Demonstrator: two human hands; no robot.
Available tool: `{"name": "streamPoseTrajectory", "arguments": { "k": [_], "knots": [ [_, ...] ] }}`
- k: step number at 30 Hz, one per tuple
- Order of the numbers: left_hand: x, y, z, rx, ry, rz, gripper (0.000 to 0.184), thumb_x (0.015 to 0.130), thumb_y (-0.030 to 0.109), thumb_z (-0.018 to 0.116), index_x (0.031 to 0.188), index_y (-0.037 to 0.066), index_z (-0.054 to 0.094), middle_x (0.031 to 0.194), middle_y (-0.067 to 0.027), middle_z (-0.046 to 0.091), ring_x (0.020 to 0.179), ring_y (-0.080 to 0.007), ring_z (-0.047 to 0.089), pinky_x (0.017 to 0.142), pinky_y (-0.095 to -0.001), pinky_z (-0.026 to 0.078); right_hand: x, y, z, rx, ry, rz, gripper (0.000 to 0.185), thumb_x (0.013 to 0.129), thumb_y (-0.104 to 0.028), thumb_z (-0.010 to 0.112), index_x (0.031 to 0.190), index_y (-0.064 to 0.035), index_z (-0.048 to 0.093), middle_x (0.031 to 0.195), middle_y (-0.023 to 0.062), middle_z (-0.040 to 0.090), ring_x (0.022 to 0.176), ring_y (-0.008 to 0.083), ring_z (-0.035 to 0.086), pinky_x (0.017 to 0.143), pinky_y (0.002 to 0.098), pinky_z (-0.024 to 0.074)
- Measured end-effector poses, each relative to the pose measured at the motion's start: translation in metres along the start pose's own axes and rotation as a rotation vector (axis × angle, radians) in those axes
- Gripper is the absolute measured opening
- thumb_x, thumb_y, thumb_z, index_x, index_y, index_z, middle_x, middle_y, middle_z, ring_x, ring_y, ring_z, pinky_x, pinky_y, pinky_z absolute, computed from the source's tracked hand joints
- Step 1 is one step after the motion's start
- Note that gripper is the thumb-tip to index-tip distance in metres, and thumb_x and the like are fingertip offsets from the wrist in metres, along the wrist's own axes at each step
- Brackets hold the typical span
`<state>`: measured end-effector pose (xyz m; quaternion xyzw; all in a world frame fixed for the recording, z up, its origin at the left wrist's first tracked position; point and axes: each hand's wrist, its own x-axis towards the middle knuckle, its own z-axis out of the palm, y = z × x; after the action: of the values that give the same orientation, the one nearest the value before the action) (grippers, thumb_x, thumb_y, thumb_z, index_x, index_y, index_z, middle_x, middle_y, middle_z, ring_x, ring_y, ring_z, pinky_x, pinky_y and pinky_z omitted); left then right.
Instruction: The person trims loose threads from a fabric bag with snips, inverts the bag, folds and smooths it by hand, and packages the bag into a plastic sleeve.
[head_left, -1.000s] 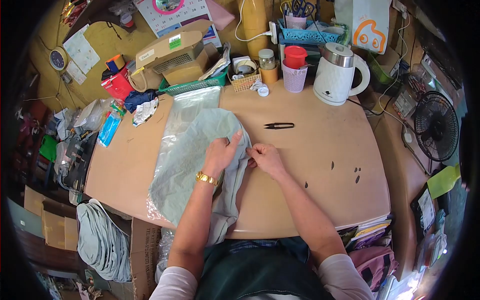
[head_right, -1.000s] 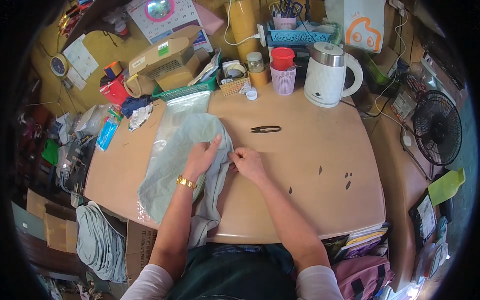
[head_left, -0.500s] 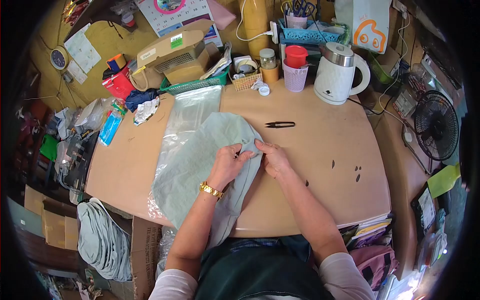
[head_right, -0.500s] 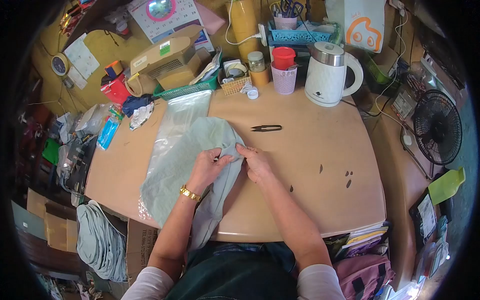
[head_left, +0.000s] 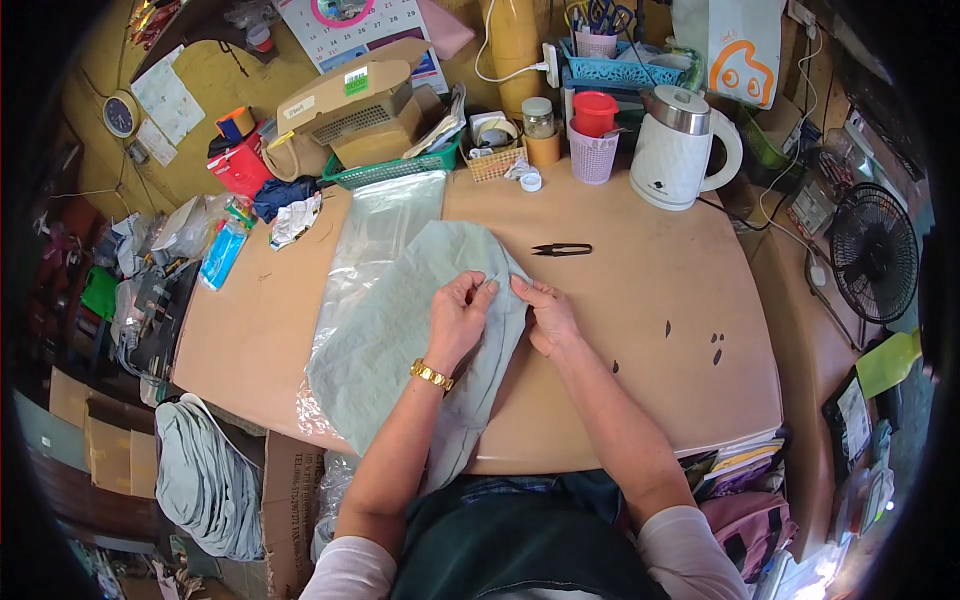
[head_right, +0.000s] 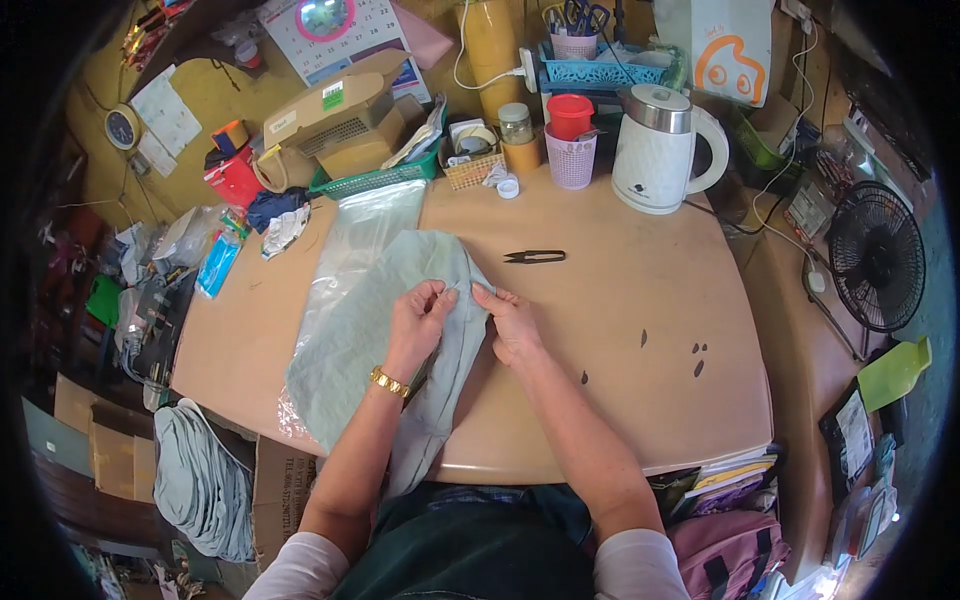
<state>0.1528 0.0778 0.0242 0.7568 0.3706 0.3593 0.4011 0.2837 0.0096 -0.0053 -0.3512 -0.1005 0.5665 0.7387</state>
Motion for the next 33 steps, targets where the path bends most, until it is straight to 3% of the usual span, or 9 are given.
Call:
{"name": "streamPoseTrajectory", "arguments": {
  "k": [4,6,15,19,21,25,28,30,33],
  "knots": [
    [0.002,0.009,0.002,-0.065,0.219,0.092,0.022,0.088,0.019,0.072,0.095,-0.001,0.066,0.066,-0.008,0.063,0.058,-0.0216,0.058,0.059,-0.0298,0.047,0.008,0.007,-0.01,-0.106,-0.029,-0.007,0.014,0.088,-0.02,0.075,0.094,-0.0084,0.073,0.088,-0.0007,0.071,0.082,0.008,0.059,0.08,0.0269,0.0443],
    [0.011,0.008,-0.005,0.107,0.2,0.252,0.016,0.089,0.012,0.07,0.097,-0.002,0.068,0.073,-0.0069,0.068,0.067,-0.0135,0.063,0.063,-0.0278,0.05,0.007,0.008,-0.01,-0.163,-0.029,-0.028,0.012,0.089,-0.019,0.074,0.095,-0.0087,0.073,0.088,-0.001,0.071,0.082,0.0077,0.058,0.08,0.0266,0.0444],
    [0.027,0.011,-0.016,0.445,-0.144,0.104,0.018,0.084,0.015,0.074,0.089,-0.002,0.072,0.079,-0.0129,0.072,0.068,-0.0149,0.067,0.062,-0.0302,0.051,0.007,0.017,-0.011,-0.167,-0.094,-0.104,0.007,0.09,-0.013,0.071,0.093,-0.0072,0.072,0.089,-0.0017,0.071,0.078,0.0067,0.059,0.076,0.025,0.0457],
    [0.024,0.003,-0.008,0.552,-0.013,0.217,0.021,0.089,0.018,0.071,0.087,-0.003,0.069,0.076,-0.0073,0.07,0.067,-0.0129,0.064,0.061,-0.0301,0.049,0.009,0.017,-0.011,-0.168,-0.122,-0.127,0.008,0.091,-0.014,0.071,0.094,-0.007,0.072,0.089,-0.0015,0.071,0.079,0.0066,0.06,0.075,0.0245,0.0461],
    [0.028,-0.008,-0.003,-0.184,0.028,-0.066,0.024,0.094,0.022,0.067,0.084,0.0,0.064,0.074,-0.0018,0.064,0.067,-0.0116,0.06,0.06,-0.0297,0.047,0.008,0.012,-0.009,-0.097,-0.075,-0.082,0.009,0.091,-0.014,0.071,0.095,-0.0069,0.072,0.09,-0.0014,0.071,0.08,0.0064,0.06,0.073,0.0236,0.0459],
    [0.023,-0.001,0.007,-0.631,0.149,-0.282,0.03,0.095,0.029,0.065,0.083,0.003,0.061,0.073,-0.0001,0.061,0.067,-0.0116,0.057,0.058,-0.0303,0.045,0.011,0.017,-0.005,-0.047,-0.04,-0.153,0.008,0.091,-0.015,0.071,0.094,-0.007,0.073,0.088,-0.0013,0.071,0.077,0.0061,0.06,0.069,0.0241,0.0461],
    [0.013,0.031,-0.003,-0.425,0.197,-0.305,0.037,0.093,0.034,0.067,0.075,0.003,0.057,0.07,-0.0004,0.061,0.063,-0.0123,0.055,0.056,-0.0317,0.044,0.013,0.016,-0.01,-0.068,0.009,-0.173,0.009,0.091,-0.015,0.072,0.093,-0.0063,0.073,0.087,-0.0008,0.071,0.073,0.006,0.059,0.068,0.0251,0.0469],
    [0.005,0.029,-0.013,0.581,-0.192,0.008,0.043,0.092,0.038,0.068,0.073,0.002,0.057,0.067,-0.0006,0.062,0.061,-0.0136,0.056,0.056,-0.0317,0.045,0.018,0.02,-0.011,-0.11,0.038,-0.228,0.009,0.092,-0.015,0.071,0.091,-0.0058,0.073,0.084,-0.0013,0.07,0.072,0.006,0.059,0.068,0.0267,0.0478],
    [0.003,0.011,-0.012,0.326,-0.305,-0.046,0.036,0.095,0.031,0.066,0.081,-0.001,0.064,0.07,-0.0028,0.067,0.06,-0.01,0.057,0.054,-0.0303,0.045,0.015,0.017,-0.009,-0.061,0.101,-0.181,0.013,0.092,-0.019,0.071,0.088,-0.0064,0.071,0.081,-0.0027,0.068,0.072,0.0059,0.058,0.067,0.0268,0.0477]
  ]
}}
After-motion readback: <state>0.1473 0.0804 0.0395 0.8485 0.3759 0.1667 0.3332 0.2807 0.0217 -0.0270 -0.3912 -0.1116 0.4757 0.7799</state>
